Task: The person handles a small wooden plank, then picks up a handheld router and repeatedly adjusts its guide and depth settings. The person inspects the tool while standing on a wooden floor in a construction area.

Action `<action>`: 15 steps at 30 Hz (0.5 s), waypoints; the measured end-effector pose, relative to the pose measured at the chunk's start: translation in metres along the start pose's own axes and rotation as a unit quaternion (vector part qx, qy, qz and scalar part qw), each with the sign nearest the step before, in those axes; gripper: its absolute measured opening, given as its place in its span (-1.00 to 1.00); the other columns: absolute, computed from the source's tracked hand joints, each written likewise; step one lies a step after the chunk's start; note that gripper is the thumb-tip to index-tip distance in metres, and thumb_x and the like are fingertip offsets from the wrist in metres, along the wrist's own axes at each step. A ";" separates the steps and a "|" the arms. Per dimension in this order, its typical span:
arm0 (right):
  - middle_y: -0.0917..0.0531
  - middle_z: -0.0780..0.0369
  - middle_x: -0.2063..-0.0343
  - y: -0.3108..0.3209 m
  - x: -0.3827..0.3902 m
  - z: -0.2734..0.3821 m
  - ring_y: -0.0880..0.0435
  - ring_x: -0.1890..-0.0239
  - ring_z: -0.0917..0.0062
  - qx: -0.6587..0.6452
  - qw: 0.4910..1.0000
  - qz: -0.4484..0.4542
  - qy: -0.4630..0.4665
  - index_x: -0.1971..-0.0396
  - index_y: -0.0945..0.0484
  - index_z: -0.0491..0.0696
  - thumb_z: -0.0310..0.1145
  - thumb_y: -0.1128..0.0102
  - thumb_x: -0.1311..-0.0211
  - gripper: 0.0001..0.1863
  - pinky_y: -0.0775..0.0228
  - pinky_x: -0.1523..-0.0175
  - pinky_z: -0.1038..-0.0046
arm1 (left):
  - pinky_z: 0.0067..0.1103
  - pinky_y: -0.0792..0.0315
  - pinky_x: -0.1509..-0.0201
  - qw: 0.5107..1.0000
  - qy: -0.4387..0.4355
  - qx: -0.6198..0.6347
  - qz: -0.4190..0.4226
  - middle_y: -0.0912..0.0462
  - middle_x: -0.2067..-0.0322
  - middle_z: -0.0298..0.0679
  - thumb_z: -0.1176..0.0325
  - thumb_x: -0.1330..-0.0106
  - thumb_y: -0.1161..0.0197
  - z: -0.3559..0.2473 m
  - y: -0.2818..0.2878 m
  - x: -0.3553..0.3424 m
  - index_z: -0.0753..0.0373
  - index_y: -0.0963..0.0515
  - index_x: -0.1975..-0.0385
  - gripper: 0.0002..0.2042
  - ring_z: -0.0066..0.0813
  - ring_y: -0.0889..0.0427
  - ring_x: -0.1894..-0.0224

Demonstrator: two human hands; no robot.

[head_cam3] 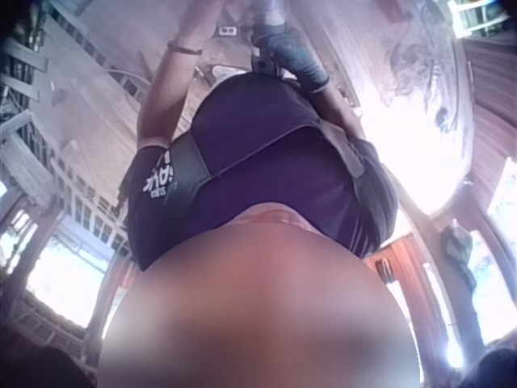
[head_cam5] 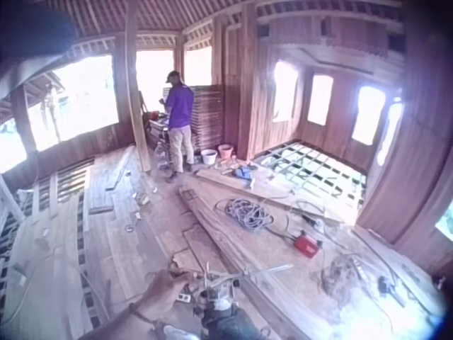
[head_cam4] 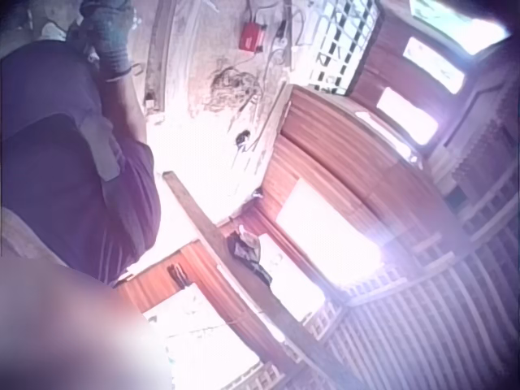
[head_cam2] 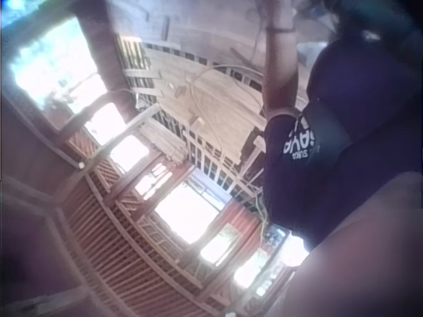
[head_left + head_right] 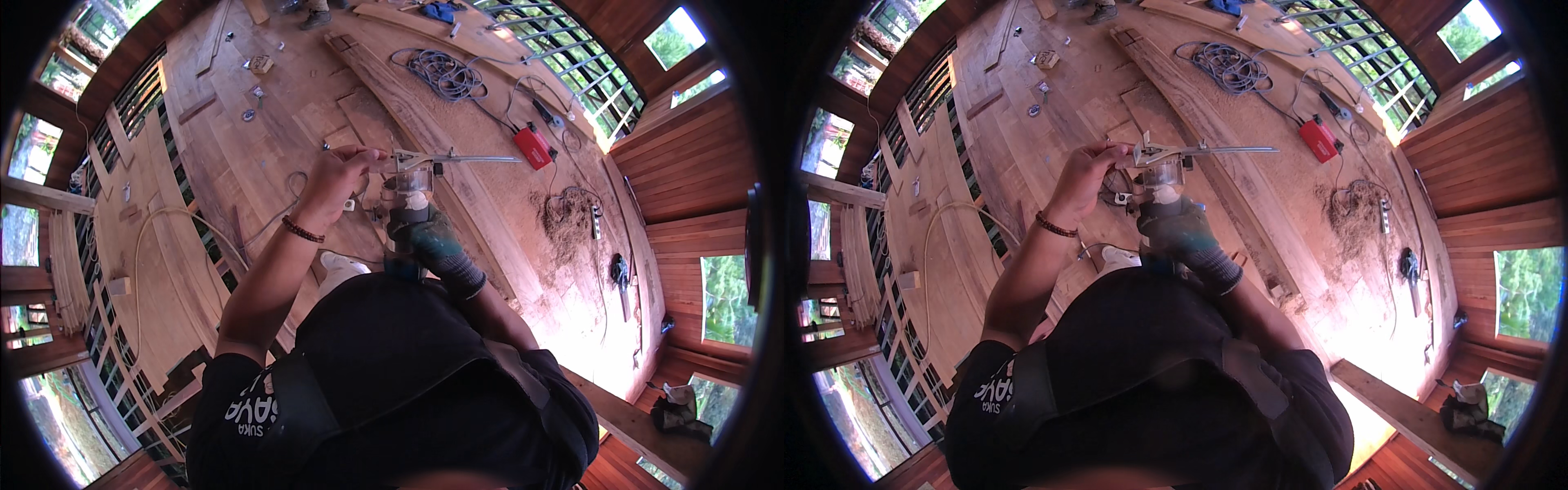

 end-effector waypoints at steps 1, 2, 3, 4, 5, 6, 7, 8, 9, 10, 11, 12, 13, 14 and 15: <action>-0.73 0.23 0.21 -0.002 0.001 0.004 -0.70 0.23 0.60 0.000 1.000 0.010 0.017 -0.06 -0.57 -0.20 -0.44 -0.36 -0.18 -0.57 -0.57 0.14 0.55 | -0.79 -0.07 0.62 1.000 -0.001 -0.003 -0.001 -0.70 0.43 -0.41 0.35 -0.43 -0.29 0.000 0.000 0.000 0.36 -0.71 0.20 -0.81 -0.90 -0.27 0.65; -0.73 0.23 0.21 -0.004 0.001 0.009 -0.70 0.23 0.61 -0.001 0.999 0.019 0.033 -0.05 -0.58 -0.20 -0.44 -0.36 -0.18 -0.58 -0.57 0.14 0.55 | -0.79 -0.06 0.62 1.000 -0.002 -0.005 -0.002 -0.68 0.44 -0.43 0.35 -0.43 -0.29 -0.001 -0.001 0.000 0.36 -0.71 0.20 -0.81 -0.90 -0.26 0.65; -0.73 0.23 0.22 -0.004 0.001 0.008 -0.70 0.23 0.61 -0.005 1.000 0.018 0.024 -0.05 -0.58 -0.20 -0.44 -0.36 -0.18 -0.58 -0.57 0.14 0.55 | -0.79 -0.06 0.62 1.000 -0.004 -0.006 -0.003 -0.67 0.46 -0.45 0.35 -0.43 -0.29 -0.001 -0.002 0.001 0.36 -0.71 0.20 -0.81 -0.90 -0.26 0.65; -0.72 0.23 0.22 -0.004 0.002 0.007 -0.70 0.23 0.61 -0.009 1.000 0.018 0.015 -0.05 -0.58 -0.20 -0.43 -0.36 -0.18 -0.58 -0.57 0.14 0.55 | -0.78 -0.05 0.62 1.000 -0.005 -0.006 -0.003 -0.64 0.48 -0.47 0.36 -0.43 -0.29 -0.001 -0.003 0.001 0.35 -0.72 0.19 -0.81 -0.90 -0.25 0.65; -0.72 0.24 0.22 -0.004 0.002 0.006 -0.69 0.23 0.61 -0.013 1.000 0.017 0.006 -0.04 -0.58 -0.20 -0.43 -0.36 -0.18 -0.58 -0.57 0.14 0.55 | -0.78 -0.04 0.62 1.000 -0.015 -0.003 0.000 -0.62 0.50 -0.49 0.36 -0.43 -0.28 -0.003 -0.004 0.001 0.35 -0.72 0.19 -0.81 -0.90 -0.24 0.65; -0.72 0.23 0.22 -0.003 0.002 0.007 -0.70 0.23 0.61 -0.006 1.000 0.009 0.006 -0.05 -0.58 -0.20 -0.42 -0.37 -0.17 -0.58 -0.57 0.14 0.55 | -0.78 -0.03 0.62 1.000 -0.006 -0.005 -0.002 -0.59 0.52 -0.51 0.36 -0.43 -0.28 -0.001 -0.005 0.002 0.35 -0.72 0.18 -0.81 -0.90 -0.23 0.65; -0.72 0.23 0.21 -0.002 0.003 0.007 -0.70 0.23 0.61 0.001 1.000 0.001 0.007 -0.05 -0.58 -0.20 -0.42 -0.37 -0.17 -0.57 -0.57 0.14 0.56 | -0.78 -0.02 0.61 1.000 -0.004 -0.005 0.000 -0.56 0.54 -0.53 0.36 -0.43 -0.28 -0.001 -0.005 0.002 0.35 -0.72 0.18 -0.81 -0.90 -0.22 0.65; -0.72 0.23 0.21 -0.002 0.003 0.008 -0.70 0.23 0.61 0.003 1.000 0.000 0.007 -0.05 -0.58 -0.20 -0.41 -0.38 -0.16 -0.56 -0.57 0.14 0.56 | -0.78 -0.01 0.61 1.000 -0.005 -0.003 0.001 -0.54 0.55 -0.54 0.36 -0.43 -0.28 0.000 -0.005 0.001 0.35 -0.72 0.18 -0.81 -0.90 -0.21 0.65; -0.72 0.23 0.21 -0.001 0.004 0.009 -0.70 0.23 0.61 0.004 1.000 -0.004 0.010 -0.05 -0.58 -0.20 -0.41 -0.38 -0.16 -0.56 -0.57 0.14 0.56 | -0.78 -0.01 0.61 1.000 -0.004 -0.008 0.002 -0.51 0.56 -0.56 0.36 -0.43 -0.28 0.000 -0.005 0.001 0.35 -0.72 0.17 -0.81 -0.90 -0.21 0.65; -0.72 0.23 0.21 -0.001 0.004 0.010 -0.70 0.23 0.61 0.001 1.000 -0.001 0.013 -0.05 -0.58 -0.21 -0.41 -0.38 -0.15 -0.55 -0.57 0.14 0.56 | -0.78 0.00 0.61 1.000 -0.006 -0.013 0.003 -0.50 0.57 -0.57 0.35 -0.43 -0.28 0.000 -0.005 0.000 0.35 -0.72 0.17 -0.81 -0.90 -0.20 0.64; -0.72 0.23 0.21 -0.001 0.005 0.011 -0.70 0.23 0.61 -0.002 1.000 0.002 0.016 -0.05 -0.58 -0.21 -0.40 -0.38 -0.15 -0.55 -0.57 0.14 0.56 | -0.75 -0.09 0.49 1.000 -0.003 -0.017 0.004 -0.54 0.50 -0.50 0.36 -0.43 -0.28 0.001 -0.004 0.000 0.37 -0.72 0.16 -0.79 -0.84 -0.28 0.55; -0.73 0.23 0.21 -0.001 0.005 0.011 -0.70 0.23 0.61 -0.003 1.000 0.000 0.016 -0.05 -0.58 -0.21 -0.40 -0.38 -0.14 -0.55 -0.57 0.14 0.57 | -0.72 -0.17 0.37 1.000 0.000 -0.022 0.004 -0.57 0.43 -0.44 0.36 -0.43 -0.27 0.002 -0.003 -0.001 0.39 -0.71 0.14 -0.78 -0.78 -0.37 0.46; -0.73 0.23 0.21 0.000 0.005 0.011 -0.70 0.23 0.61 -0.005 1.000 -0.003 0.015 -0.05 -0.58 -0.21 -0.40 -0.38 -0.14 -0.54 -0.57 0.14 0.57 | -0.67 -0.33 0.14 1.000 0.009 -0.026 0.006 -0.67 0.29 -0.30 0.36 -0.44 -0.27 0.004 -0.002 -0.001 0.42 -0.69 0.10 -0.76 -0.66 -0.54 0.28; -0.73 0.23 0.22 0.001 0.005 0.011 -0.70 0.23 0.61 -0.006 1.000 -0.005 0.015 -0.06 -0.58 -0.21 -0.40 -0.38 -0.14 -0.54 -0.57 0.14 0.57 | -0.64 -0.42 0.02 0.999 0.013 -0.030 0.005 -0.72 0.22 -0.23 0.36 -0.44 -0.27 0.005 -0.002 -0.002 0.44 -0.68 0.09 -0.75 -0.60 -0.62 0.18; -0.73 0.22 0.22 0.001 0.005 0.012 -0.70 0.23 0.61 -0.011 1.000 -0.005 0.019 -0.05 -0.58 -0.21 -0.40 -0.38 -0.14 -0.54 -0.58 0.14 0.57 | -0.61 -0.50 -0.10 0.999 0.016 -0.033 0.005 -0.77 0.15 -0.16 0.36 -0.45 -0.26 0.005 -0.002 -0.002 0.46 -0.67 0.07 -0.74 -0.53 -0.71 0.09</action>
Point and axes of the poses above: each hand's wrist, its own x-axis away from the middle knuckle, its own y-axis out of the back of the hand, z = x × y, the point moved 10 cm from there along -x, towards the middle knuckle
